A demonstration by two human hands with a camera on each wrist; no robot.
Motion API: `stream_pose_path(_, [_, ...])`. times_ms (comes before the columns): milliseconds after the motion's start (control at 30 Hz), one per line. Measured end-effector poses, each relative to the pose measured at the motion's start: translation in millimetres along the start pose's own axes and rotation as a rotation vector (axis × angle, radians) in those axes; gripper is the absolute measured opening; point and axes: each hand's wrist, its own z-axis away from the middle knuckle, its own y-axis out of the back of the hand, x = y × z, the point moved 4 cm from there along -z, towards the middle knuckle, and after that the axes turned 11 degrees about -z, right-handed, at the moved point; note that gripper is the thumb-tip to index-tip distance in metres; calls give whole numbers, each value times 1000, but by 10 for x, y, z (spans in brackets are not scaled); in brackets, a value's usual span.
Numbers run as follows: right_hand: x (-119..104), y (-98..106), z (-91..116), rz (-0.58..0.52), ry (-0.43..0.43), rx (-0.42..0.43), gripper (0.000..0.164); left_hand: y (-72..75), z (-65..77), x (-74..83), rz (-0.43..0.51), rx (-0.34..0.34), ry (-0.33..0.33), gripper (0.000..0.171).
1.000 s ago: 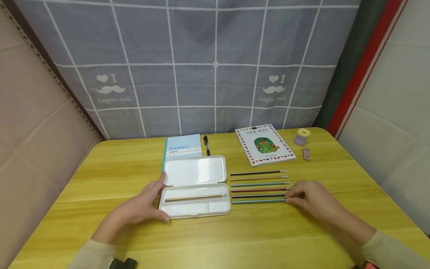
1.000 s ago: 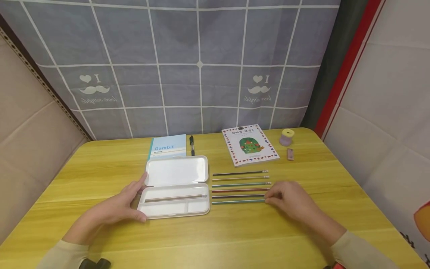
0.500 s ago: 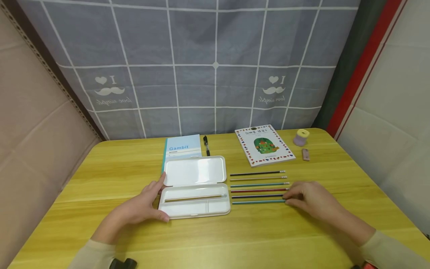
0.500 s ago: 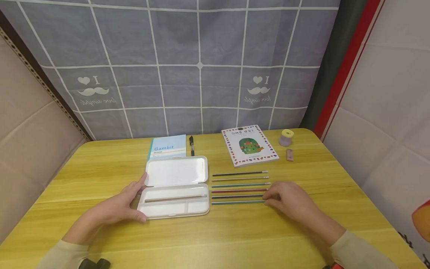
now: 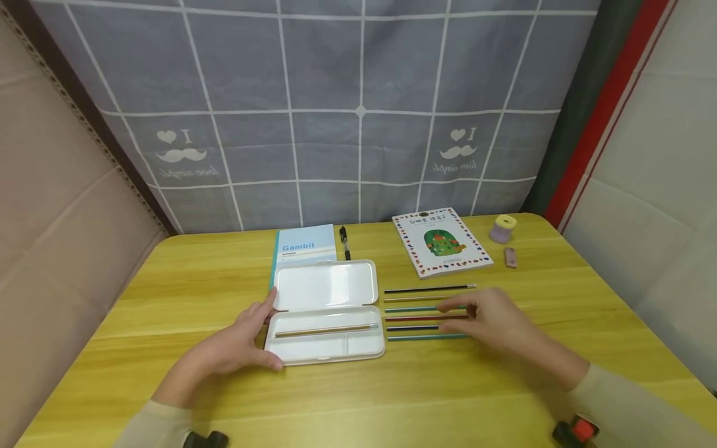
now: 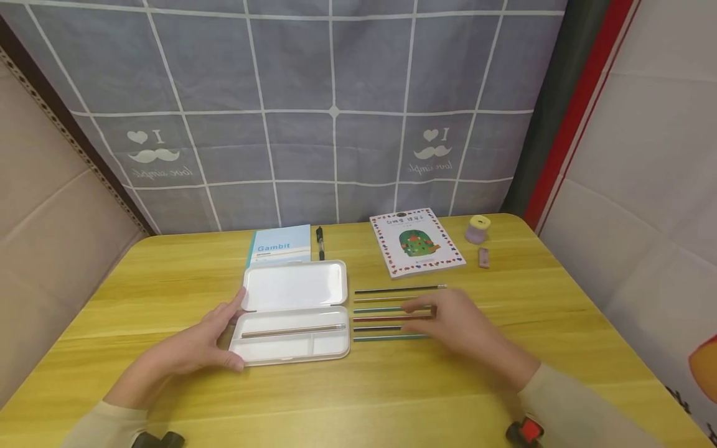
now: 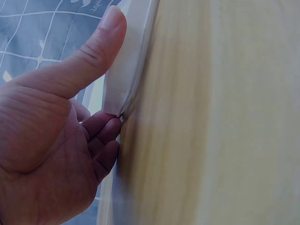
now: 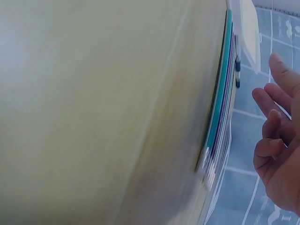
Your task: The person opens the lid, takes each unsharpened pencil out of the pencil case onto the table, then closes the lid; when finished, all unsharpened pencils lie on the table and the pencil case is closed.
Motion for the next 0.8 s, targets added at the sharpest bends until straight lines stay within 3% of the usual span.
stream_pose_path(400, [-296,-404,-312,-68,16,-117,39,-17,-32,-6,8,10,-36,139])
stream_pose_path(567, [-404,-594,-465,-91,49,-166,34,-9,-40,-13,7,7,-27,139])
stream_pose_path(800, [-500,-900,-676,-32,54,-195,20,27,-28,-21,-1,4,-24,139])
